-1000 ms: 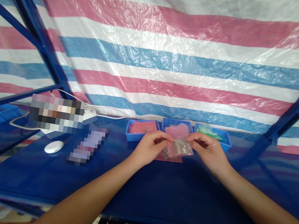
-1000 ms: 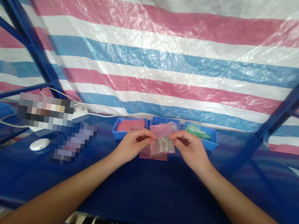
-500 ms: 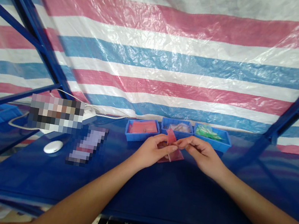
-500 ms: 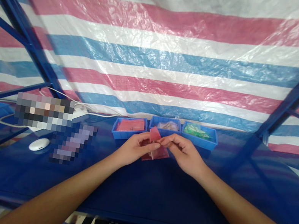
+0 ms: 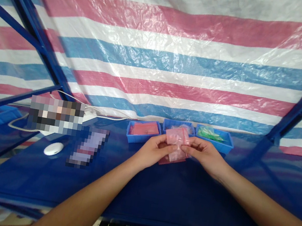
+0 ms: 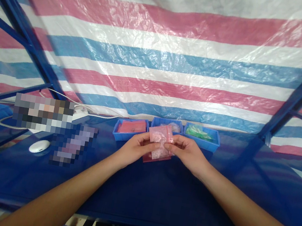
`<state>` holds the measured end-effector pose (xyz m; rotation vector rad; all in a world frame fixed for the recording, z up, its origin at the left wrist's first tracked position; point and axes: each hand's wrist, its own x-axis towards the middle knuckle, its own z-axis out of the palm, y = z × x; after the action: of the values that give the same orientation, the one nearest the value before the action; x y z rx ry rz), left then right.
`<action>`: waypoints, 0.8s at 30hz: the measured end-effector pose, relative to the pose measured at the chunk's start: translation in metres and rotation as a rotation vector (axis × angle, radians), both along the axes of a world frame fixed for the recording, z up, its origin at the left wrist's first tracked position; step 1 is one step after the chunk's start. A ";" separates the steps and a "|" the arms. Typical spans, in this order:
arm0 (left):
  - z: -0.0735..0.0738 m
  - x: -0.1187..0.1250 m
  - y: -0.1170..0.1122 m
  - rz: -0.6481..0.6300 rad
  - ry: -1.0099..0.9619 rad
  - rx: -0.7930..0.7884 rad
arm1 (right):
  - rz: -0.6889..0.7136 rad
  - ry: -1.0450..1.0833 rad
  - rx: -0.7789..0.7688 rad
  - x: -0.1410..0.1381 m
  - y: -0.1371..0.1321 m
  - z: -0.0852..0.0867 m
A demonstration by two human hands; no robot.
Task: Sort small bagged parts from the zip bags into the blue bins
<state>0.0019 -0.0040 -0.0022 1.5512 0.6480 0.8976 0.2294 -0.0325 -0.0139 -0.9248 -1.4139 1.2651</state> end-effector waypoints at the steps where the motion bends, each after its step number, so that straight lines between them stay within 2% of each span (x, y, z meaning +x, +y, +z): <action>1: 0.000 0.000 0.000 0.005 -0.006 -0.013 | -0.031 0.006 -0.001 0.001 0.001 -0.001; 6: 0.000 0.000 0.002 0.076 0.002 0.010 | -0.123 0.032 0.011 0.007 0.005 -0.003; 10: -0.001 -0.001 0.005 0.157 0.010 0.068 | -0.134 0.036 0.040 0.006 0.005 -0.001; 16: -0.001 -0.004 0.008 0.172 0.080 0.168 | -0.089 0.006 0.097 0.005 0.001 0.005; 21: 0.003 -0.007 0.008 0.187 0.113 0.349 | -0.159 -0.058 0.193 0.011 0.002 0.006; 24: 0.004 -0.008 0.009 0.192 0.111 0.397 | -0.197 -0.058 0.237 0.015 0.006 0.002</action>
<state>-0.0061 0.0047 0.0020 1.9260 0.7385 1.1412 0.2439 -0.0268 -0.0116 -0.9182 -1.4436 0.9102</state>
